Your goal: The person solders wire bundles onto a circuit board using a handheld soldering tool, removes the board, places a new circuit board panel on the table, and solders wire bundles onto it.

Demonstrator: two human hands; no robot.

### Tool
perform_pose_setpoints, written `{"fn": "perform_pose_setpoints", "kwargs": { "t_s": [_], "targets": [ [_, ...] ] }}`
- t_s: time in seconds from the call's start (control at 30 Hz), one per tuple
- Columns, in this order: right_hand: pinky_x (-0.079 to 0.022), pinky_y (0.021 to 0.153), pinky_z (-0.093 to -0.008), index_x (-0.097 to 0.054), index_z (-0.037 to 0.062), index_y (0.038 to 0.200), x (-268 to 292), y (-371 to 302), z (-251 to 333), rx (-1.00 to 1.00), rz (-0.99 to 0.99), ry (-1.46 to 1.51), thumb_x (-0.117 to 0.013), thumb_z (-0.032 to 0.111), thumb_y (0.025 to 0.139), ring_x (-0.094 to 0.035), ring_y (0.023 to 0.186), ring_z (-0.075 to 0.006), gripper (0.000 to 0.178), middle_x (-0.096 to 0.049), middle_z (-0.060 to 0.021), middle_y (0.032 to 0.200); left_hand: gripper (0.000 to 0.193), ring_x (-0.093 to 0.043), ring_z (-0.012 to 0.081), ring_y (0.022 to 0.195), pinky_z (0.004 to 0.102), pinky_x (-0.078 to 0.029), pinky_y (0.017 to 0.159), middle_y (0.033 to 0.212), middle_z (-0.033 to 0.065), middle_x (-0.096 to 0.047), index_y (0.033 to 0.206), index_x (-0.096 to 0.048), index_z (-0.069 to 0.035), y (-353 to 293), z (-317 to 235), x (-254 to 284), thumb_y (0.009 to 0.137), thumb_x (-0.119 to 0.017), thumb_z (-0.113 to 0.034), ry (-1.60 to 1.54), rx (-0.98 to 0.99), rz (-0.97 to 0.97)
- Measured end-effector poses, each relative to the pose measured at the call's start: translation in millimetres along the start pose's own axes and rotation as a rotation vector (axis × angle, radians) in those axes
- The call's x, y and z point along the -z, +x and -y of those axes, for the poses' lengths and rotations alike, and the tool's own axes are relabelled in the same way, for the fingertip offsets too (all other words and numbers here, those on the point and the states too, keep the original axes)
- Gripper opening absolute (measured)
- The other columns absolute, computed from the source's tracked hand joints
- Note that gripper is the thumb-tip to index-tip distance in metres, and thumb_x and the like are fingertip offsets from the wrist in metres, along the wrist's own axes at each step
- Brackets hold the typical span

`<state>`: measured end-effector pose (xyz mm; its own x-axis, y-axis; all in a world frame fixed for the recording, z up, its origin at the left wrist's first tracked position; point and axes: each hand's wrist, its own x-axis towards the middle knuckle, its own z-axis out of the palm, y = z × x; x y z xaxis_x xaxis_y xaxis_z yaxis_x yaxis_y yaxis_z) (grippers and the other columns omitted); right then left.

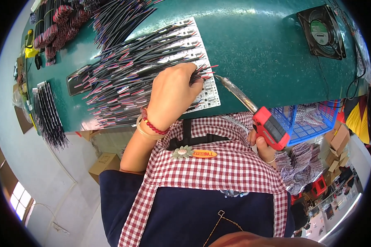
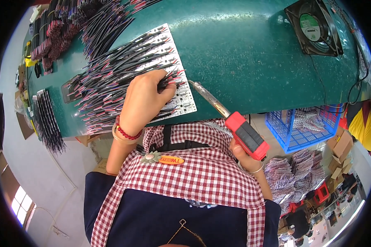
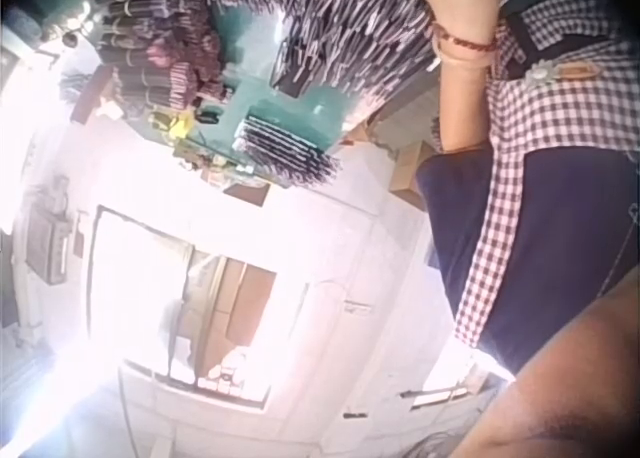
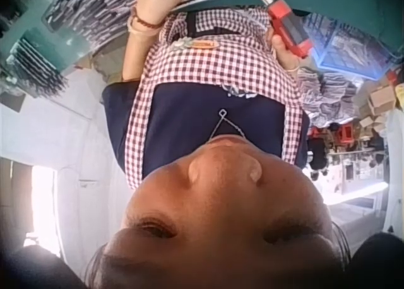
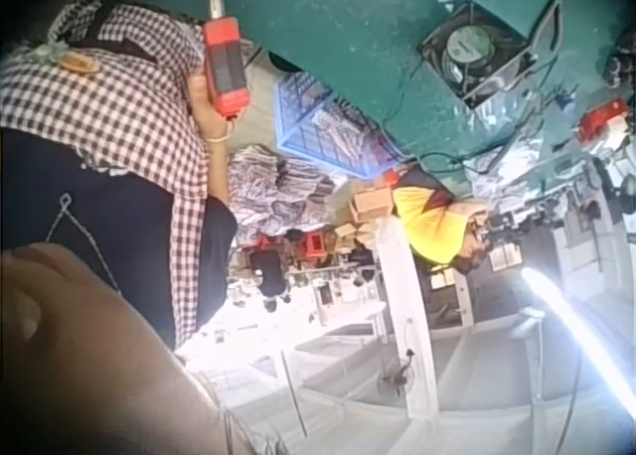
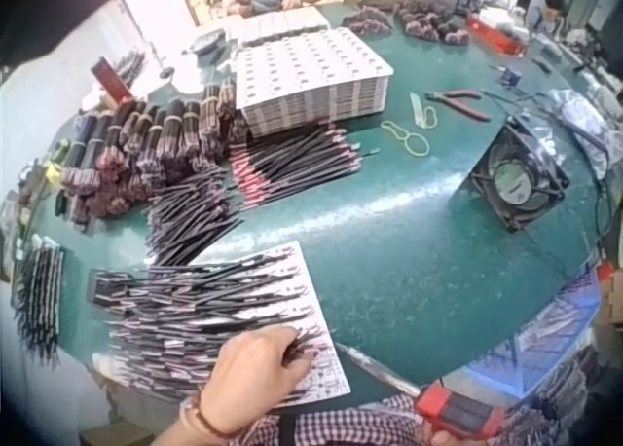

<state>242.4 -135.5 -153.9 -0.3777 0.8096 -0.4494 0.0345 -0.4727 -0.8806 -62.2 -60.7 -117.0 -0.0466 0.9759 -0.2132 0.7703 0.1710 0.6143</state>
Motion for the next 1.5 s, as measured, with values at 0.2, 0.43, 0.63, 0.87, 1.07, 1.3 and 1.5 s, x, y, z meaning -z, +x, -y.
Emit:
{"fn": "perform_pose_setpoints", "kwargs": {
  "t_s": [0.2, 0.43, 0.63, 0.87, 1.07, 1.3, 1.5],
  "targets": [
    [-0.045, 0.059, -0.0283, -0.064, 0.0014, 0.082, 4.7, -2.7, -17.6, 0.083, -0.064, -0.247, -0.069, 0.033, 0.083, -0.058, 0.064, -0.0159, 0.032, -0.061, -0.0057, 0.072, 0.018, -0.059, 0.04, 0.067, 0.0435, -0.046, 0.061, 0.071, 0.0219, -0.06, 0.078, -0.061, 0.004, 0.7, 1.2, -0.2, 0.077, -0.066, -0.013, 0.021, -0.029, -0.012],
    [-0.045, 0.057, -0.0292, -0.064, 0.0007, 0.082, 4.7, 0.4, -16.1, 0.082, -0.035, -0.272, -0.069, 0.034, 0.083, -0.058, 0.063, -0.0165, 0.034, -0.06, -0.0065, 0.075, 0.018, -0.059, 0.0399, 0.066, 0.0442, -0.045, 0.061, 0.07, 0.0221, -0.059, 0.077, -0.061, 0.005, 0.8, 2.2, -1.1, 0.077, -0.066, -0.013, 0.014, -0.024, -0.015],
    [-0.047, 0.059, -0.0283, -0.063, 0.0006, 0.08, 2.4, -1.9, -6.1, 0.035, -0.043, -0.107, -0.071, 0.034, 0.082, -0.058, 0.065, -0.0145, 0.035, -0.061, -0.0074, 0.073, 0.019, -0.059, 0.0401, 0.067, 0.0446, -0.045, 0.061, 0.07, 0.0223, -0.059, 0.077, -0.061, 0.005, 1.5, 2.9, -0.3, 0.077, -0.066, -0.014, 0.014, -0.026, -0.006],
    [-0.046, 0.06, -0.0291, -0.062, 0.0012, 0.082, -11.7, 0.0, 2.3, 0.073, -0.073, 0.04, -0.07, 0.035, 0.084, -0.056, 0.064, -0.0143, 0.035, -0.059, -0.0043, 0.07, 0.021, -0.06, 0.0394, 0.069, 0.0439, -0.046, 0.063, 0.071, 0.0217, -0.06, 0.077, -0.061, 0.004, 0.6, 1.3, 0.5, 0.077, -0.067, -0.015, 0.036, -0.012, 0.004],
    [-0.043, 0.057, -0.0278, -0.061, 0.0018, 0.083, -6.0, -3.2, -4.3, 0.045, -0.033, 0.019, -0.068, 0.035, 0.085, -0.054, 0.061, -0.0133, 0.034, -0.057, -0.0027, 0.068, 0.018, -0.062, 0.0369, 0.074, 0.0446, -0.049, 0.066, 0.081, 0.016, -0.063, 0.08, -0.06, 0.0, -1.2, 1.0, 0.6, 0.077, -0.068, -0.017, 0.083, -0.015, 0.041],
    [-0.043, 0.055, -0.0277, -0.062, 0.0017, 0.08, -0.3, -3.4, -15.4, 0.036, 0.005, -0.178, -0.069, 0.035, 0.084, -0.056, 0.061, -0.0129, 0.034, -0.06, -0.0039, 0.068, 0.019, -0.061, 0.0367, 0.071, 0.0429, -0.047, 0.063, 0.075, 0.0177, -0.062, 0.081, -0.062, 0.001, -1.0, 2.2, -3.2, 0.077, -0.068, -0.016, 0.075, -0.036, 0.003],
    [-0.041, 0.057, -0.027, -0.058, 0.0017, 0.082, -12.2, -6.5, -10.5, 0.041, -0.036, 0.049, -0.066, 0.035, 0.086, -0.053, 0.063, -0.0132, 0.035, -0.056, -0.0027, 0.071, 0.015, -0.062, 0.037, 0.074, 0.0446, -0.05, 0.066, 0.08, 0.0164, -0.063, 0.079, -0.059, 0.0, -1.3, -0.4, -3.2, 0.076, -0.066, -0.014, 0.083, -0.022, 0.014]
  ]
}}
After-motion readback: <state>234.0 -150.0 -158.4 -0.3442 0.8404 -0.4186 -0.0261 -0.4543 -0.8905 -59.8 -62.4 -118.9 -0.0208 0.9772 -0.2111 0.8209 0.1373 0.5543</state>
